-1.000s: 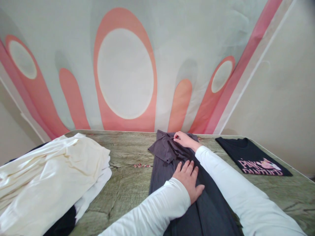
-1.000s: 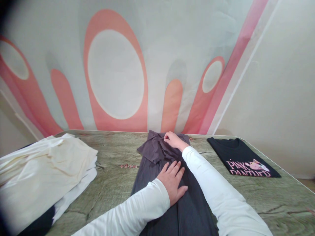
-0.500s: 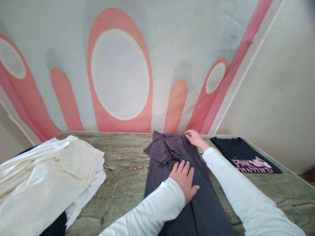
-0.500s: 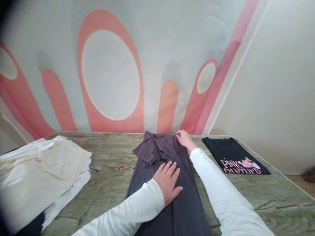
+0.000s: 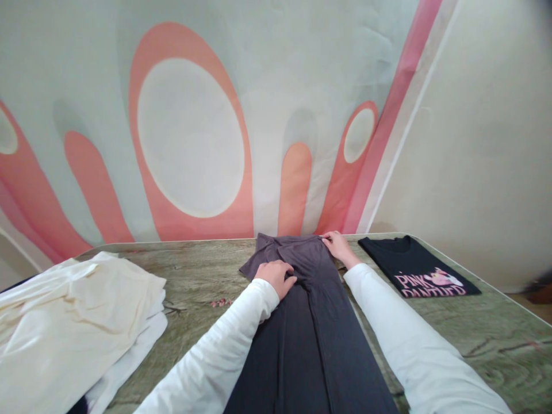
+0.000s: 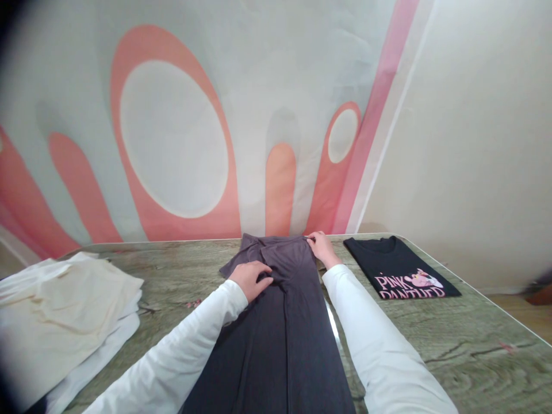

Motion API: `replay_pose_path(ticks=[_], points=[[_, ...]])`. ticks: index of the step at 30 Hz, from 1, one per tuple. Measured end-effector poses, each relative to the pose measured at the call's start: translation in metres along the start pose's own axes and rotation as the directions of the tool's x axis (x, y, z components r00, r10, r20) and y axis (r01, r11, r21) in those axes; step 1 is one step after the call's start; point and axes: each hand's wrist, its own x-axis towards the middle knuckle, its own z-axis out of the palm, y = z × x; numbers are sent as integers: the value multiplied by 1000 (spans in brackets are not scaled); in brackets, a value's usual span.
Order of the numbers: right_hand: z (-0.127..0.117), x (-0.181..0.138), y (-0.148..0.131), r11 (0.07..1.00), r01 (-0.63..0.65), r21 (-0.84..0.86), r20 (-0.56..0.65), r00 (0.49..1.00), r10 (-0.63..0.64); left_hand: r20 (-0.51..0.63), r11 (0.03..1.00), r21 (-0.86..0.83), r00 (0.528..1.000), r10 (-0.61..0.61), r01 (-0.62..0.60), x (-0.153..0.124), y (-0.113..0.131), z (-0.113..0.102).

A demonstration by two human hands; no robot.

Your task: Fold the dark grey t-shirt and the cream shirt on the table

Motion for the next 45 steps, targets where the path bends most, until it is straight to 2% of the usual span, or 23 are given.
replay_pose_path(ticks=[4, 8, 14, 16, 21, 24, 26, 27, 29, 31, 32, 35, 38, 42, 45], points=[[1, 1, 1, 1000, -13, 0, -9, 1000, 13, -56, 985, -132, 992, -117, 109, 40, -28, 1], [3, 1, 2, 1000, -22, 16, -14, 1000, 22, -127, 970, -159, 970, -207, 186, 68, -50, 18], [1, 1, 5, 998, -40, 55, 23, 999, 39, -225, 962, -231, 953, -201, 148, 70, -61, 48], [1, 2, 6, 996, -64, 62, 24, 998, 62, -243, 954, -267, 948, -204, 137, 69, -63, 52], [1, -1, 2, 992, -109, 66, -73, 991, 114, -299, 930, -351, 928, -221, 108, 70, -64, 53], [-7, -2, -12, 994, -112, 0, -128, 986, 111, -315, 912, -398, 919, -237, 98, 71, -64, 53], [-15, -2, -31, 994, -106, -31, -137, 985, 101, -318, 901, -423, 914, -251, 100, 71, -65, 54], [-19, -3, -44, 995, -89, -37, -108, 991, 84, -319, 896, -432, 912, -257, 101, 72, -65, 55], [-23, -8, -76, 1000, -14, 6, 47, 999, 14, -320, 891, -443, 910, -263, 102, 72, -67, 56], [-24, -17, -108, 992, 80, 100, 247, 964, -103, -322, 890, -445, 911, -259, 96, 73, -68, 58], [-22, -23, -123, 987, 106, 123, 306, 942, -139, -323, 892, -442, 912, -252, 90, 73, -68, 58], [-19, -43, -156, 976, 153, 154, 368, 908, -200, -325, 906, -417, 919, -223, 72, 72, -68, 58], [-21, -59, -170, 953, 233, 195, 419, 859, -295, -310, 924, -378, 933, -183, 55, 70, -67, 56], [-30, -75, -172, 891, 393, 228, 434, 778, -455, -281, 940, -339, 950, -140, 38, 67, -63, 53], [-36, -84, -164, 886, 403, 231, 434, 772, -464, -279, 946, -322, 952, -128, 32, 67, -62, 53]])
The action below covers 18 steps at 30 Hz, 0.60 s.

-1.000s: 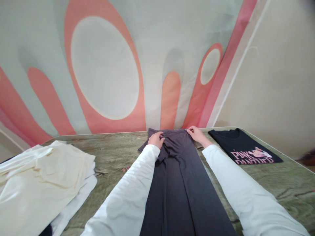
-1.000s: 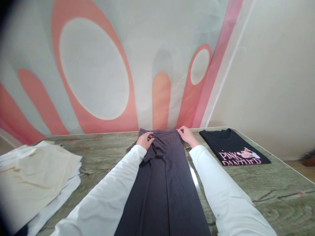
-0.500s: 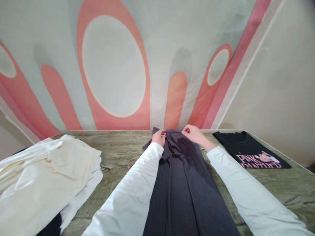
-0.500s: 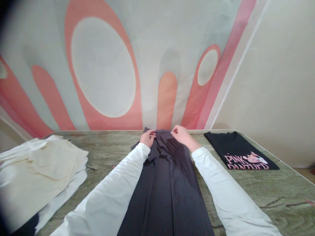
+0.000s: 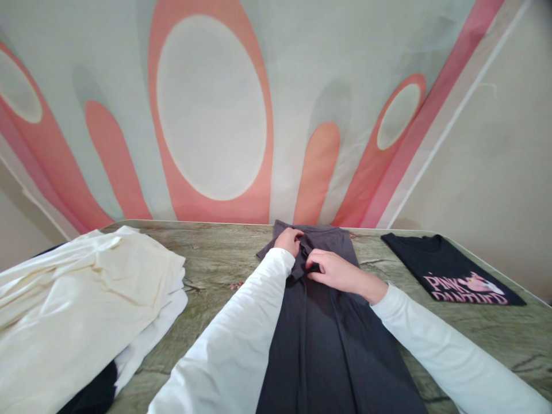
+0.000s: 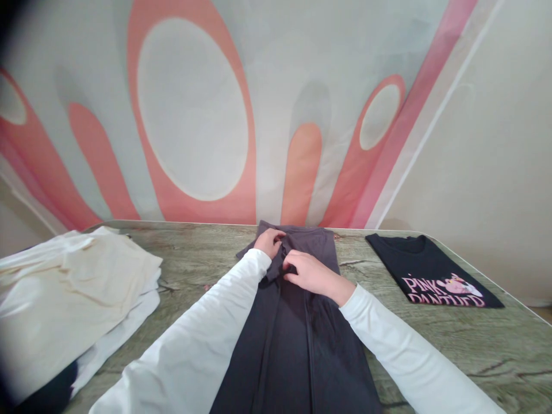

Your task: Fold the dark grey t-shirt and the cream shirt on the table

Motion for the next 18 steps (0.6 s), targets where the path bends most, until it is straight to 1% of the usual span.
replay_pose_path(ticks=[3, 6, 13, 18], points=[[-3, -10, 5, 999, -41, 14, -30, 999, 41, -7, 1000, 13, 1000, 8, -8, 0, 0, 1], [-9, -17, 9, 997, -60, 43, -21, 998, 61, -21, 1000, 23, 1000, 9, -9, 1, 0, 2], [-13, -20, 8, 999, -25, 32, 59, 998, 23, -26, 999, 46, 1000, -8, 9, 1, -1, 3], [-14, -20, 4, 1000, -7, -5, 70, 997, 7, -12, 995, 94, 1000, -28, 29, 1, 3, -2]])
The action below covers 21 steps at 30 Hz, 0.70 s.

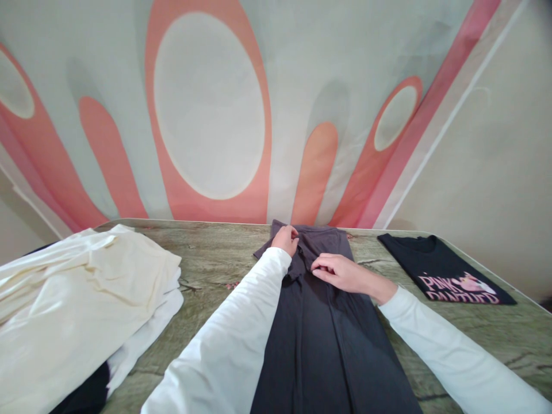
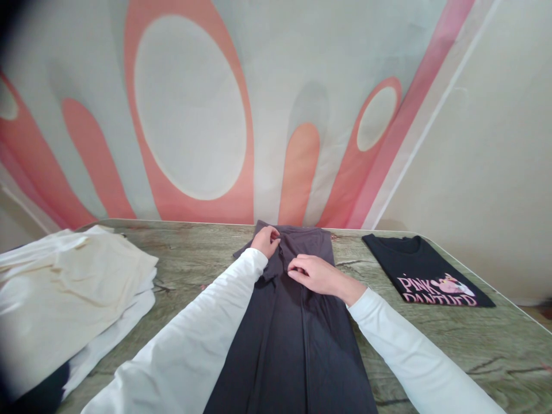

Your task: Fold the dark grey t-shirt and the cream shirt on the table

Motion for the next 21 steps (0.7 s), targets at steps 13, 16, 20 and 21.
replay_pose_path(ticks=[13, 16, 20, 21], points=[[1, -2, 2, 994, -12, -105, 90, 996, 22, 485, 977, 214, 868, -106, 0, 12, 19, -36], [0, -2, -3, 986, -38, -164, 67, 997, 50, 517, 972, 235, 848, -116, -11, 9, 23, -35], [4, 0, -5, 962, -169, -217, -22, 986, 168, 508, 972, 235, 856, -98, -28, 7, 26, -32], [6, 1, -5, 951, -215, -224, -46, 977, 210, 505, 972, 231, 859, -89, -35, 6, 26, -31]])
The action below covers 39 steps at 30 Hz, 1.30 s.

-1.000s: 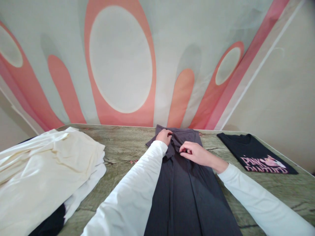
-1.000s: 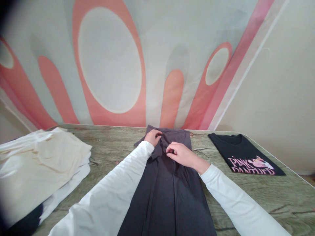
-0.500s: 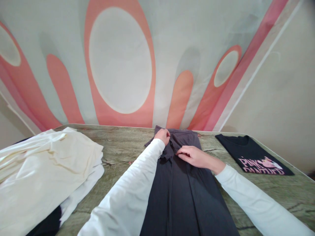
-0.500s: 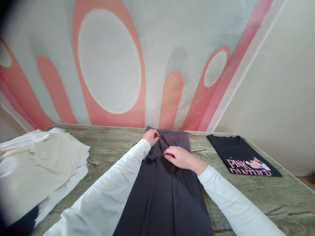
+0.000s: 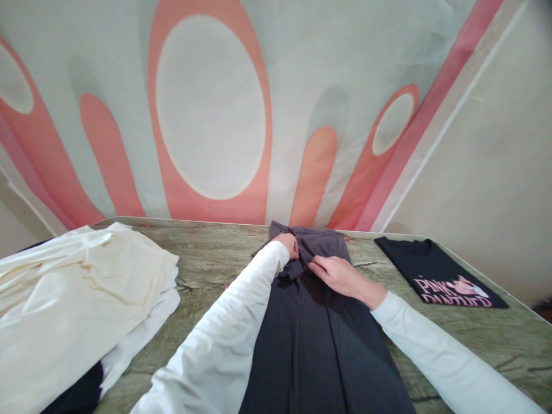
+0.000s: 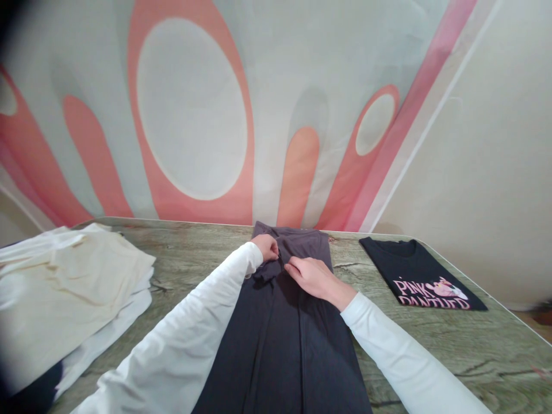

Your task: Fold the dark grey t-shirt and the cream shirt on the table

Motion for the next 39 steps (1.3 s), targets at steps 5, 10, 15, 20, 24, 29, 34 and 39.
replay_pose_path(ticks=[5, 10, 15, 20, 24, 29, 34, 39], points=[[12, 3, 1, 989, -139, 50, -24, 990, 140, -21, 999, -2, 999, 50, -50, 0, 1, -1], [17, 7, -2, 969, -245, 43, -55, 967, 247, -26, 995, -18, 994, 102, -103, -2, 3, -2], [17, 10, -4, 941, -337, 39, -84, 937, 340, -26, 992, -30, 992, 122, -123, -2, 3, -2], [18, 12, -5, 926, -374, 44, -64, 924, 376, -44, 991, -32, 991, 126, -128, -1, 3, 0], [20, 15, -5, 906, -421, 40, -56, 905, 422, -48, 992, -35, 991, 123, -125, 0, 3, 3], [20, 16, -1, 893, -432, 122, -59, 895, 441, -37, 992, -45, 992, 119, -121, -1, 3, 3], [19, 17, 8, 832, -369, 414, -78, 896, 437, -25, 991, -52, 993, 120, -121, 0, 4, 2], [18, 16, 11, 667, -397, 630, -52, 836, 546, -3, 988, -64, 990, 142, -142, -2, 7, -1]])
